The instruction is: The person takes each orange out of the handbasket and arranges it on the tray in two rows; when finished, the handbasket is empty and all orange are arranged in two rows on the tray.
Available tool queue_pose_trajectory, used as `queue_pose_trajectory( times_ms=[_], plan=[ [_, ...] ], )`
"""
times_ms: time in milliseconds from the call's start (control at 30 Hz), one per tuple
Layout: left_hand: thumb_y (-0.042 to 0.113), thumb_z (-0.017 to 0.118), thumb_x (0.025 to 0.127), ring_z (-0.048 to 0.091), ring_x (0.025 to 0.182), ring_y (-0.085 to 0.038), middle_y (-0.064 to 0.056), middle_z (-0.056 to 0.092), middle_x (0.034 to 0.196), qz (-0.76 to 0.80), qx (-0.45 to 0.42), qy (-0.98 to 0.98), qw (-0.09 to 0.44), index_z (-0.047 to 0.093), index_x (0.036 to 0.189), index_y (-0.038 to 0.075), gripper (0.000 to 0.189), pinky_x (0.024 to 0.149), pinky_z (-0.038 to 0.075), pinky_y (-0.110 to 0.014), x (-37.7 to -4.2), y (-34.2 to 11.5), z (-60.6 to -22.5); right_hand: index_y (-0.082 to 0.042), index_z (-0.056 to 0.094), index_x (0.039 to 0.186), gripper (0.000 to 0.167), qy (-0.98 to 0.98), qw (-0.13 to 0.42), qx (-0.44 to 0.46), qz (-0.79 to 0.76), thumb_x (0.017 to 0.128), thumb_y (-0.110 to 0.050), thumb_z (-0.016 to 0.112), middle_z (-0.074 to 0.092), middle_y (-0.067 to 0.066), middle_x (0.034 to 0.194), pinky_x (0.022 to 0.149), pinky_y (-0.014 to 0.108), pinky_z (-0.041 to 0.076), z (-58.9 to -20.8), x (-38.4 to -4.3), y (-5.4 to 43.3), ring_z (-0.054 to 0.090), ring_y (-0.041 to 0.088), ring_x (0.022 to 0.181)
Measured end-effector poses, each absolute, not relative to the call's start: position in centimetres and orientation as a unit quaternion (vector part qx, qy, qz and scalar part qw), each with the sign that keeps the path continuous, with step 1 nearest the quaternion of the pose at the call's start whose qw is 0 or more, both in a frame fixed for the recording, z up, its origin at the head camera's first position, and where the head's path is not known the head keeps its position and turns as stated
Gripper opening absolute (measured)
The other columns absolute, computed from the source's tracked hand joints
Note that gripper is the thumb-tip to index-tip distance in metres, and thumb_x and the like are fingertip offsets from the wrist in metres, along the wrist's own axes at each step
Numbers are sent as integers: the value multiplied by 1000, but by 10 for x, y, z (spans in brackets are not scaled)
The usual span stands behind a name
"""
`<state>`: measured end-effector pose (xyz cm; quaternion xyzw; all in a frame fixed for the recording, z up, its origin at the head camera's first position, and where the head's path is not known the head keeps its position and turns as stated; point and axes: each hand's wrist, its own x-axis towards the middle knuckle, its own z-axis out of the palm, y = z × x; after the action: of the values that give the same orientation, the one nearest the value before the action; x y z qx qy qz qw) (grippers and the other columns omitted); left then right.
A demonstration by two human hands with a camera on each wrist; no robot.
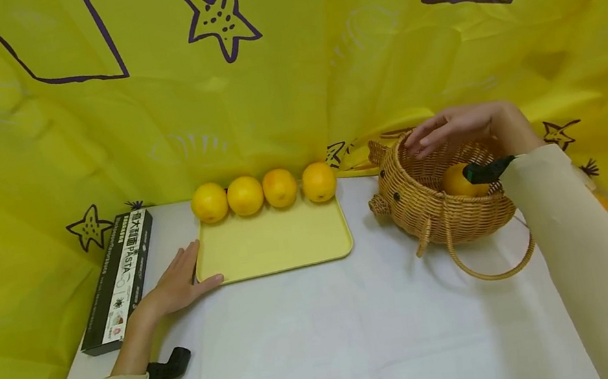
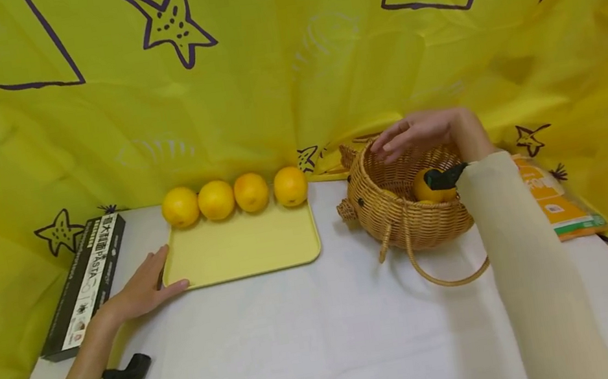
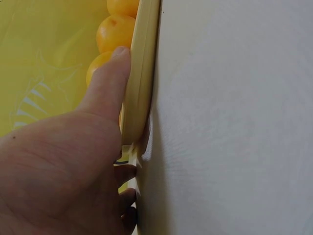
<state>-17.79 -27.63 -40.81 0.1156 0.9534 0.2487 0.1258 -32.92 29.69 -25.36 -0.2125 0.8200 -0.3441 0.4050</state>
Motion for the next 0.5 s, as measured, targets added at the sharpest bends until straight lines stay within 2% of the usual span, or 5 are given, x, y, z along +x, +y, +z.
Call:
queue_pose_trajectory(
  times_ms=[100,233,433,500],
  plan=[
    [55,58,90,1,146,-54,-33,3,159,252,113,953,127,2,154,-3,103,117,7,-68,-177,-276,-409,-6,31,151,51,807,422,-192,-365,104,-23,43,35,4,155,115,57,32,-261,-332,302,51,12,132],
    [56,58,90,2,146,-53,-33,4,159,252,114,953,124,3,154,-3,103,117,7,-67,-178,-276,-410,-14,31,152,49,775,445,-182,-411,105,-22,41,43,-13,145,113,57,36,-270,-335,307,47,14,136],
    [55,58,90,2,146,-53,-32,4,159,251,114,953,123,3,154,-3,103,117,7,-67,-178,-277,-411,-19,28,153,48,738,481,-206,-426,106,-17,35,46,-14,143,110,52,42,-280,-339,309,44,16,137],
    [55,58,90,2,146,-53,-32,4,159,253,112,953,123,3,154,-3,103,117,7,-67,-178,-277,-411,-18,26,154,48,741,482,-199,-423,107,-17,34,45,-15,143,109,50,43,-281,-340,308,45,13,137]
  ],
)
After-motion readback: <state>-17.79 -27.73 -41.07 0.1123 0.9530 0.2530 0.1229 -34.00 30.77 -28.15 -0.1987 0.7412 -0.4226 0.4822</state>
